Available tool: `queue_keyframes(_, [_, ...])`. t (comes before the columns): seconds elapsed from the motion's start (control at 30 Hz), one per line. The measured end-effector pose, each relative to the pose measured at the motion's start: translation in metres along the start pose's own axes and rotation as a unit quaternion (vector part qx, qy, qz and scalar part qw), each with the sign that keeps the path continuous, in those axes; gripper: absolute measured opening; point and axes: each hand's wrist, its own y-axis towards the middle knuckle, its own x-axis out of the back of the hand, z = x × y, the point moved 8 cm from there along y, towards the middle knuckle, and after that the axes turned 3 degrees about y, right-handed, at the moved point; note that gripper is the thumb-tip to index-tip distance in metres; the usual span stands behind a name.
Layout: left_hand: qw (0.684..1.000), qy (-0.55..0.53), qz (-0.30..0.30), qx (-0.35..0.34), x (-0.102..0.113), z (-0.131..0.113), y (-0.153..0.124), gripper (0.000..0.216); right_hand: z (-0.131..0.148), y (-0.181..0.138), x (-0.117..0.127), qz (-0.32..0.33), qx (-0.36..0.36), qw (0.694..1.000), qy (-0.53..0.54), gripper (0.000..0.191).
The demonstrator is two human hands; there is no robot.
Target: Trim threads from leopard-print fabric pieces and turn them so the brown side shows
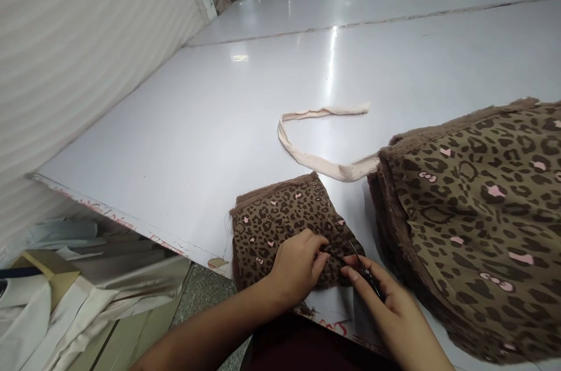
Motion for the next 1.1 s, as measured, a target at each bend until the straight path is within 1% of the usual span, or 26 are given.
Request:
queue_keyframes(0.1, [1.0, 0.022, -0.004, 0.008, -0.002, 0.0, 0.001, 0.013, -0.006, -0.003, 0.002, -0.002, -0.015, 1.0, 0.002, 0.056])
queue_keyframes(0.2, [0.999, -0.017, -0.04, -0.001, 0.005, -0.004, 0.0, 0.011, -0.006, -0.009, 0.004, 0.009, -0.032, 0.999, 0.027, 0.053])
queue_keyframes(0.27, [0.996, -0.049, -0.066, -0.015, 0.01, -0.007, -0.002, 0.008, -0.001, -0.012, -0.002, 0.05, -0.035, 0.997, 0.055, 0.044])
queue_keyframes(0.33, [0.993, -0.07, -0.087, -0.026, 0.013, -0.008, -0.004, 0.007, 0.003, -0.016, -0.014, 0.12, -0.046, 0.988, 0.088, 0.04])
queue_keyframes(0.4, [0.991, -0.081, -0.1, -0.034, 0.014, -0.008, -0.006, 0.007, 0.0, -0.019, -0.027, 0.177, -0.087, 0.971, 0.135, 0.042])
queue_keyframes(0.43, [0.99, -0.084, -0.104, -0.039, 0.014, -0.009, -0.007, 0.007, -0.004, -0.02, -0.031, 0.188, -0.113, 0.963, 0.159, 0.042])
queue_keyframes(0.5, [0.989, -0.091, -0.109, -0.051, 0.013, -0.009, -0.009, 0.007, -0.012, -0.019, -0.033, 0.177, -0.153, 0.956, 0.177, 0.042])
queue_keyframes(0.6, [0.987, -0.094, -0.114, -0.066, 0.012, -0.01, -0.01, 0.007, -0.021, -0.017, -0.03, 0.145, -0.182, 0.962, 0.144, 0.051])
queue_keyframes(0.67, [0.986, -0.088, -0.118, -0.072, 0.012, -0.011, -0.01, 0.008, -0.022, -0.017, -0.029, 0.136, -0.192, 0.961, 0.142, 0.053])
queue_keyframes(0.83, [0.987, -0.075, -0.117, -0.081, 0.01, -0.011, -0.01, 0.008, -0.016, -0.021, -0.029, 0.123, -0.203, 0.958, 0.16, 0.05])
queue_keyframes(0.93, [0.988, -0.076, -0.114, -0.068, 0.01, -0.008, -0.008, 0.007, -0.008, -0.024, -0.029, 0.121, -0.2, 0.959, 0.159, 0.049])
queue_keyframes(1.03, [0.991, -0.085, -0.093, -0.034, 0.009, -0.004, -0.005, 0.005, -0.004, -0.025, -0.026, 0.123, -0.199, 0.962, 0.142, 0.053])
queue_keyframes(1.1, [0.995, -0.068, -0.075, -0.015, 0.006, -0.002, -0.002, 0.011, -0.005, -0.023, -0.023, 0.123, -0.205, 0.961, 0.138, 0.055])
